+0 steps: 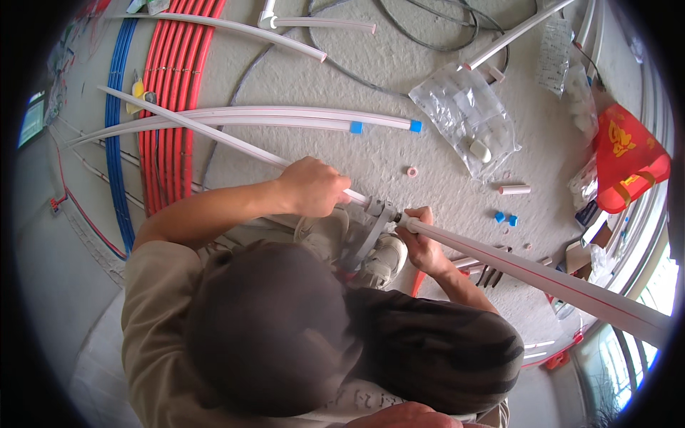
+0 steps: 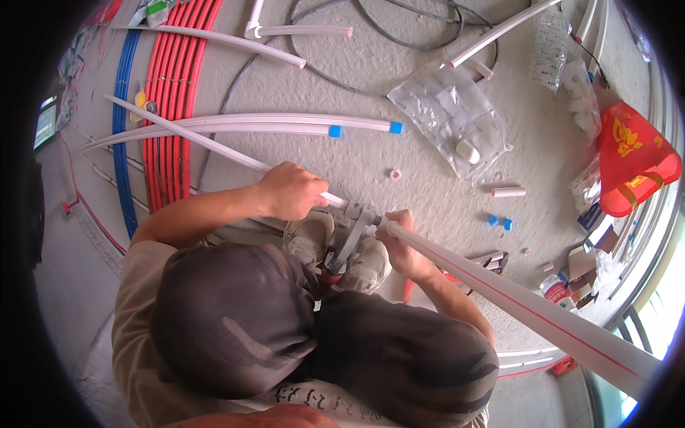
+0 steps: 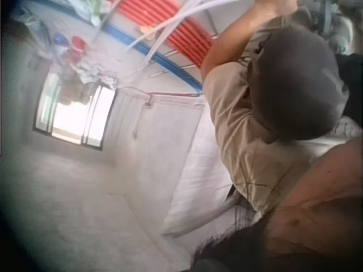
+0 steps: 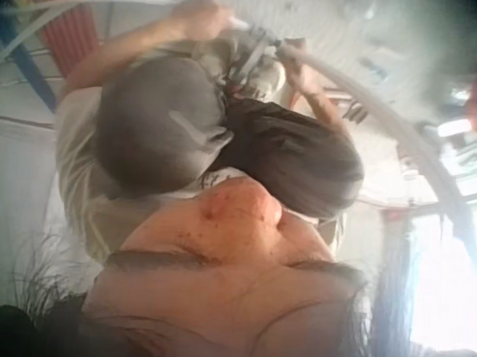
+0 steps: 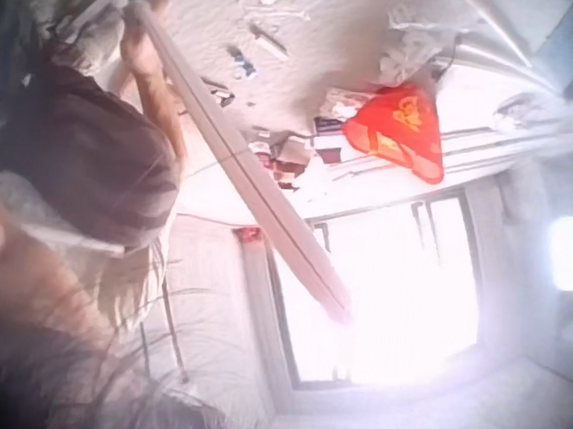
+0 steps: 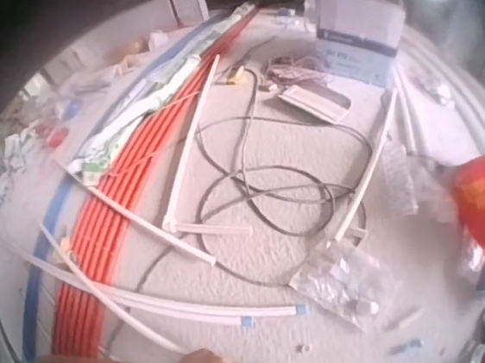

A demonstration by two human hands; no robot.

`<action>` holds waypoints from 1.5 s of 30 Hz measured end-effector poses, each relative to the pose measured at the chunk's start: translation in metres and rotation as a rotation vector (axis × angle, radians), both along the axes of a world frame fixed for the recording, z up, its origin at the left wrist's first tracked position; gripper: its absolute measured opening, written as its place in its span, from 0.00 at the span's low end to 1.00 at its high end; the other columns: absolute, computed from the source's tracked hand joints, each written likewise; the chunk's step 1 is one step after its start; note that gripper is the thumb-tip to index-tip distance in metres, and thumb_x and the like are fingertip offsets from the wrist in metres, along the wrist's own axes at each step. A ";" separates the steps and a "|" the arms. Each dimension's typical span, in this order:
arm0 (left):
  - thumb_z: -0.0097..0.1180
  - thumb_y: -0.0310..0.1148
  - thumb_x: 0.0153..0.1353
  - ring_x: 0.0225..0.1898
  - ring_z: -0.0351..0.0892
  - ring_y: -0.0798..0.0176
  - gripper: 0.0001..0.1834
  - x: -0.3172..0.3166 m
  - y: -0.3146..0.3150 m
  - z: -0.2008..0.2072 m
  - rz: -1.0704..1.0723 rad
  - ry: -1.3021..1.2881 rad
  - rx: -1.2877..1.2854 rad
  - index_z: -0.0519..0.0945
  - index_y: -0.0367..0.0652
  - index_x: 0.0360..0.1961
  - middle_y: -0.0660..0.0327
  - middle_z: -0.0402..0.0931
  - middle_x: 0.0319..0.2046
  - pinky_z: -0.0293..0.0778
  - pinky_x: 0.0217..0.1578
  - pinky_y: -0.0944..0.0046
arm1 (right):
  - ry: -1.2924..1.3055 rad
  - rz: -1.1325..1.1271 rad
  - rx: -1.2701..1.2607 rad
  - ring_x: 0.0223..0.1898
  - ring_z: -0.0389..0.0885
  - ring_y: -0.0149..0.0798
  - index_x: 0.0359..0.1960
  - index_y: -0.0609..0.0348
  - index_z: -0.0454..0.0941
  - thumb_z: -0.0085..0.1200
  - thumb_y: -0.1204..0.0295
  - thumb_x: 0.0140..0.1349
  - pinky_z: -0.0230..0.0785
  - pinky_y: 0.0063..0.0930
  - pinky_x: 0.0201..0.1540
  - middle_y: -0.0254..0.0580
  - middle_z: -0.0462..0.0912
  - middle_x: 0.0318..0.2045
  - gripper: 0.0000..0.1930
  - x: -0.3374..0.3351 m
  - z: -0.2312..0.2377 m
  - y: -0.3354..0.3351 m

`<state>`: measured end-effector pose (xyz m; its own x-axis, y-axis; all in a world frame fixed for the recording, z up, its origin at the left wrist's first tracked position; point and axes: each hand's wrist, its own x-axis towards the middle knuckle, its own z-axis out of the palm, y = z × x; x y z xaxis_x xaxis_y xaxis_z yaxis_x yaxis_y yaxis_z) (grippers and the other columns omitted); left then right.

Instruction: The person assembles white PVC pipes by inserting them into elbow and T-shaped connectors. They repeatedly pick up pipe segments and fittings, align them, and push them together to form longer pipe assemblies on the floor.

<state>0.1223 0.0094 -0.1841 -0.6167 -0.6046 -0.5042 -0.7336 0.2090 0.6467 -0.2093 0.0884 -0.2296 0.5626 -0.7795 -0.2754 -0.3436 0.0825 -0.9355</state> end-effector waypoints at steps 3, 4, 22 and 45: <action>0.62 0.41 0.65 0.31 0.86 0.38 0.15 0.000 0.002 -0.002 0.021 -0.001 0.012 0.84 0.40 0.29 0.46 0.85 0.26 0.78 0.34 0.41 | 0.037 -0.025 0.116 0.41 0.69 0.32 0.55 0.67 0.69 0.60 0.82 0.68 0.67 0.28 0.46 0.41 0.69 0.43 0.17 0.005 0.007 -0.004; 0.62 0.41 0.65 0.30 0.86 0.38 0.15 -0.001 0.002 -0.002 0.022 -0.001 0.016 0.84 0.40 0.29 0.46 0.84 0.25 0.78 0.34 0.41 | 0.024 -0.042 0.145 0.41 0.69 0.31 0.54 0.65 0.68 0.60 0.82 0.68 0.67 0.28 0.45 0.39 0.70 0.42 0.17 0.006 0.006 -0.002; 0.60 0.43 0.69 0.34 0.85 0.40 0.16 -0.004 -0.004 0.000 -0.065 -0.014 0.056 0.78 0.41 0.30 0.48 0.84 0.28 0.76 0.35 0.43 | 0.124 -0.067 0.528 0.36 0.80 0.42 0.46 0.64 0.79 0.67 0.72 0.62 0.74 0.38 0.41 0.44 0.81 0.33 0.14 0.010 0.028 -0.032; 0.61 0.41 0.64 0.29 0.86 0.40 0.14 -0.003 0.008 0.033 -0.001 -0.004 0.067 0.84 0.40 0.30 0.47 0.84 0.23 0.79 0.31 0.44 | 0.347 -0.073 0.514 0.26 0.75 0.30 0.33 0.63 0.80 0.71 0.70 0.61 0.69 0.33 0.31 0.38 0.80 0.23 0.12 0.031 0.050 -0.020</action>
